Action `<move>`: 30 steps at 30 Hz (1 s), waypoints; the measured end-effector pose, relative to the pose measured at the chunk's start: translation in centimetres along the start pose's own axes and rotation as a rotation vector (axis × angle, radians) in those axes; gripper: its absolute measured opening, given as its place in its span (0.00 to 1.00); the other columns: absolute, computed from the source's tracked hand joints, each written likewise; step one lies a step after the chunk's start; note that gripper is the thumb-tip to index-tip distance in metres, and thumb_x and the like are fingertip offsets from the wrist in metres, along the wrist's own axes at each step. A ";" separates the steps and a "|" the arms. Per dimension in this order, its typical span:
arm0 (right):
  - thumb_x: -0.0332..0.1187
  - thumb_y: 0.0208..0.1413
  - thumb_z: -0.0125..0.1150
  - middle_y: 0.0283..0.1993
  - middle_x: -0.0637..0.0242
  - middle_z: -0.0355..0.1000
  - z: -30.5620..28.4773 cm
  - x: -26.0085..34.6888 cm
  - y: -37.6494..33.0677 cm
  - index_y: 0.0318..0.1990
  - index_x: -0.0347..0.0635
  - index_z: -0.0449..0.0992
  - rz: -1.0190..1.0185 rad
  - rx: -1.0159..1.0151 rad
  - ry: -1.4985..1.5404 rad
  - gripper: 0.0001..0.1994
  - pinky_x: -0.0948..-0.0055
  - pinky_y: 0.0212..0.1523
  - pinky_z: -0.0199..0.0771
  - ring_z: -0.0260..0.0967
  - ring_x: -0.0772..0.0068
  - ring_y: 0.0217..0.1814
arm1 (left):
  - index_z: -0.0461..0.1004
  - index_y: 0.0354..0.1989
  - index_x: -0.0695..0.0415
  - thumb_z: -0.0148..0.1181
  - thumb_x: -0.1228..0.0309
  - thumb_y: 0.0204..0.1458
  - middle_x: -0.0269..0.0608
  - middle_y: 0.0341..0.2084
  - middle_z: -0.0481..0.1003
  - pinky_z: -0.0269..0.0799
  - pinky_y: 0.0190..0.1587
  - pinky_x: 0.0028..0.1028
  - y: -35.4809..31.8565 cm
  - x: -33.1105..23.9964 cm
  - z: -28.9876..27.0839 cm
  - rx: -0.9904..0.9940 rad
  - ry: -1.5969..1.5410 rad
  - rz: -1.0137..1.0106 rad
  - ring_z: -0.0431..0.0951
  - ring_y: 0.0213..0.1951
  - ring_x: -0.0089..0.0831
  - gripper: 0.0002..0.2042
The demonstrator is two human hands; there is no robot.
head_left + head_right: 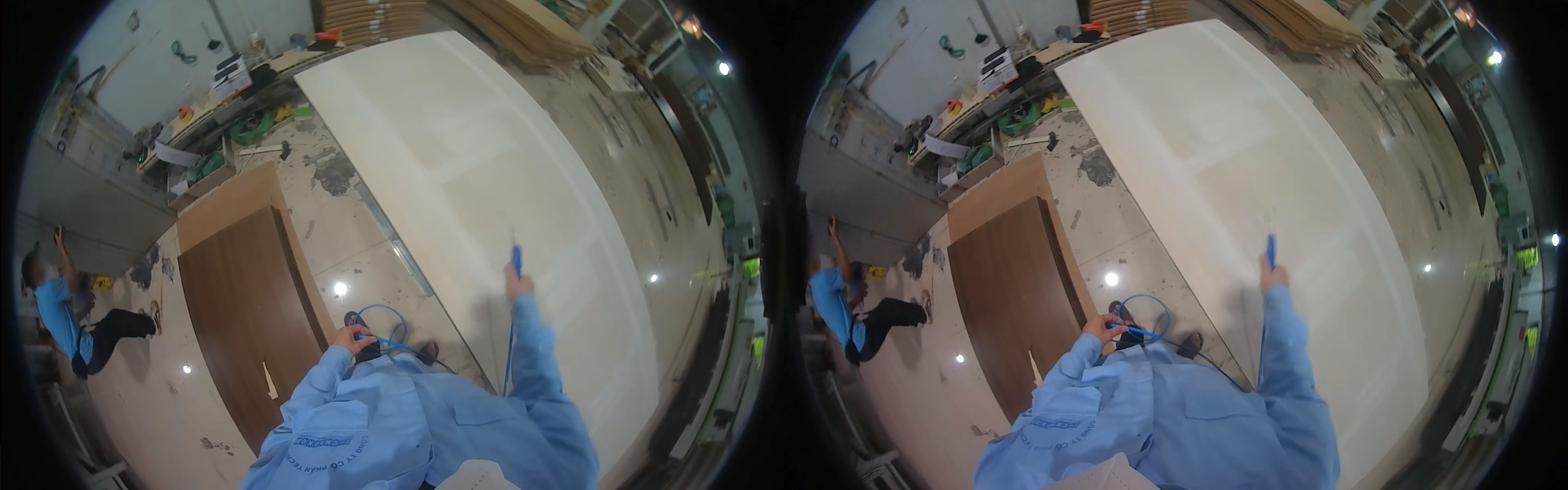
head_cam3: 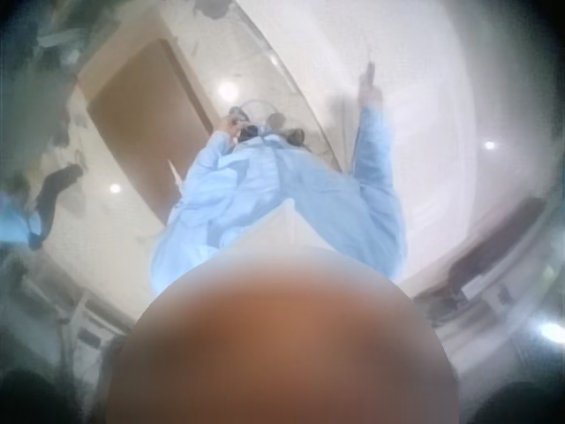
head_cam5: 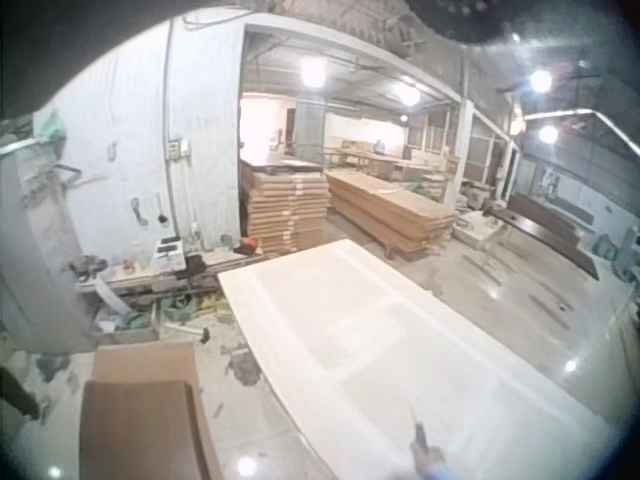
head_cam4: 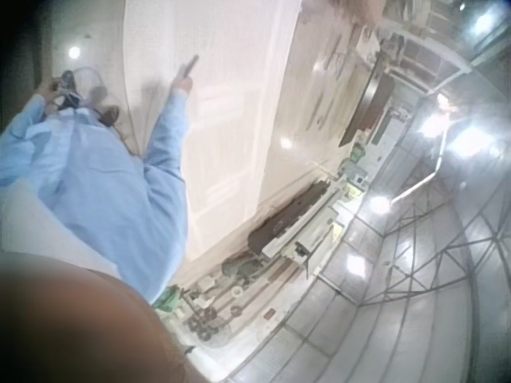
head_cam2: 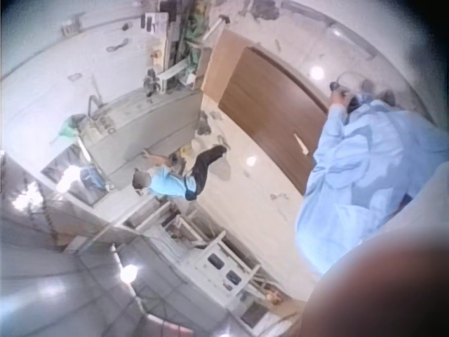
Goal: The person uses a blue air blower to clean dust from a large white panel, then wipes the surface with their hand. They move around the panel, blowing and wiping different areas, and briefly place the blower on a nearby stack of boards before resuming cleaning.
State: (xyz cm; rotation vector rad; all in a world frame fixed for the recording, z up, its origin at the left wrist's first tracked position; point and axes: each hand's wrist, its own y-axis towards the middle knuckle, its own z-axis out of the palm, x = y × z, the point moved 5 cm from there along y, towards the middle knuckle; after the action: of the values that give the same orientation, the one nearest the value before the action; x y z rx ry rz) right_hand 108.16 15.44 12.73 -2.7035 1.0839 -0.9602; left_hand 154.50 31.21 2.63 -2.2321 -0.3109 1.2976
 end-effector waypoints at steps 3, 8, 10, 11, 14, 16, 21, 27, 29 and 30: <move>0.65 0.54 0.58 0.25 0.51 0.77 5.4 3.2 -3.7 0.26 0.34 0.79 -0.362 0.508 -0.194 0.34 0.61 0.28 0.74 0.77 0.57 0.28 | 0.82 0.37 0.54 0.73 0.54 0.46 0.41 0.30 0.81 0.75 0.40 0.31 1.1 0.9 -3.7 -0.032 -0.040 -0.035 0.81 0.34 0.30 0.18; 0.68 0.56 0.52 0.32 0.45 0.78 8.7 7.2 -3.1 0.35 0.27 0.80 -0.054 0.187 -0.056 0.40 0.56 0.33 0.76 0.78 0.49 0.33 | 0.82 0.36 0.53 0.71 0.51 0.48 0.39 0.28 0.81 0.74 0.38 0.31 1.7 2.7 -9.4 -0.103 -0.003 -0.047 0.80 0.32 0.31 0.18; 0.68 0.55 0.52 0.34 0.43 0.78 8.0 8.9 -2.6 0.37 0.27 0.80 -0.030 -0.056 0.028 0.41 0.55 0.37 0.76 0.79 0.46 0.37 | 0.83 0.35 0.53 0.70 0.50 0.48 0.39 0.25 0.79 0.74 0.36 0.33 1.8 3.8 -11.2 -0.139 -0.047 -0.062 0.79 0.29 0.32 0.18; 0.68 0.56 0.52 0.37 0.37 0.77 8.7 10.2 -2.7 0.40 0.25 0.79 -0.167 0.051 -0.172 0.41 0.53 0.43 0.76 0.78 0.42 0.43 | 0.83 0.34 0.53 0.70 0.49 0.48 0.39 0.24 0.79 0.74 0.35 0.33 1.9 4.2 -12.0 -0.175 -0.049 -0.028 0.79 0.28 0.32 0.19; 0.68 0.55 0.52 0.39 0.35 0.77 10.7 12.6 -2.8 0.40 0.23 0.79 -0.467 0.532 -0.402 0.42 0.53 0.46 0.76 0.77 0.39 0.46 | 0.83 0.33 0.54 0.68 0.48 0.49 0.39 0.23 0.79 0.73 0.34 0.33 2.0 6.2 -14.0 -0.254 -0.044 -0.054 0.78 0.28 0.33 0.19; 0.69 0.53 0.52 0.43 0.34 0.76 9.1 12.4 -0.4 0.42 0.24 0.79 -0.146 0.241 -0.212 0.43 0.54 0.51 0.74 0.76 0.39 0.49 | 0.83 0.32 0.54 0.67 0.48 0.50 0.39 0.23 0.79 0.73 0.33 0.34 1.8 7.7 -14.9 -0.260 -0.035 -0.130 0.78 0.27 0.34 0.20; 0.71 0.52 0.53 0.37 0.39 0.77 9.9 13.7 6.2 0.38 0.28 0.80 -0.166 0.075 -0.158 0.42 0.53 0.43 0.74 0.76 0.42 0.40 | 0.82 0.31 0.54 0.68 0.46 0.48 0.40 0.21 0.78 0.72 0.33 0.36 1.2 9.6 -16.4 -0.301 0.057 -0.124 0.77 0.26 0.38 0.21; 0.70 0.53 0.52 0.46 0.33 0.75 10.2 15.6 11.5 0.45 0.26 0.79 0.071 0.123 -0.072 0.43 0.52 0.54 0.72 0.74 0.39 0.53 | 0.81 0.29 0.56 0.71 0.53 0.48 0.36 0.18 0.76 0.70 0.28 0.31 1.4 9.9 -17.4 -0.344 -0.050 -0.138 0.73 0.22 0.26 0.17; 0.70 0.53 0.52 0.46 0.33 0.75 9.7 17.6 12.4 0.46 0.26 0.79 0.149 -0.057 0.169 0.43 0.51 0.54 0.72 0.74 0.39 0.53 | 0.81 0.28 0.57 0.72 0.55 0.49 0.35 0.17 0.75 0.69 0.28 0.30 2.3 9.4 -17.9 -0.335 -0.149 -0.073 0.73 0.22 0.25 0.16; 0.69 0.53 0.53 0.45 0.35 0.76 10.5 20.0 13.2 0.45 0.26 0.79 -0.044 0.075 -0.016 0.43 0.51 0.52 0.73 0.75 0.39 0.51 | 0.81 0.28 0.58 0.72 0.56 0.49 0.34 0.17 0.75 0.69 0.28 0.30 3.0 9.2 -18.3 -0.337 -0.218 -0.046 0.72 0.22 0.24 0.16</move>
State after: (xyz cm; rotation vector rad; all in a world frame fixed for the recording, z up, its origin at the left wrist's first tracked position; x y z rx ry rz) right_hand 117.44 -8.97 10.99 -2.6805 0.9693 -0.9630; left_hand 174.69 26.79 1.40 -2.3359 -0.7032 1.5625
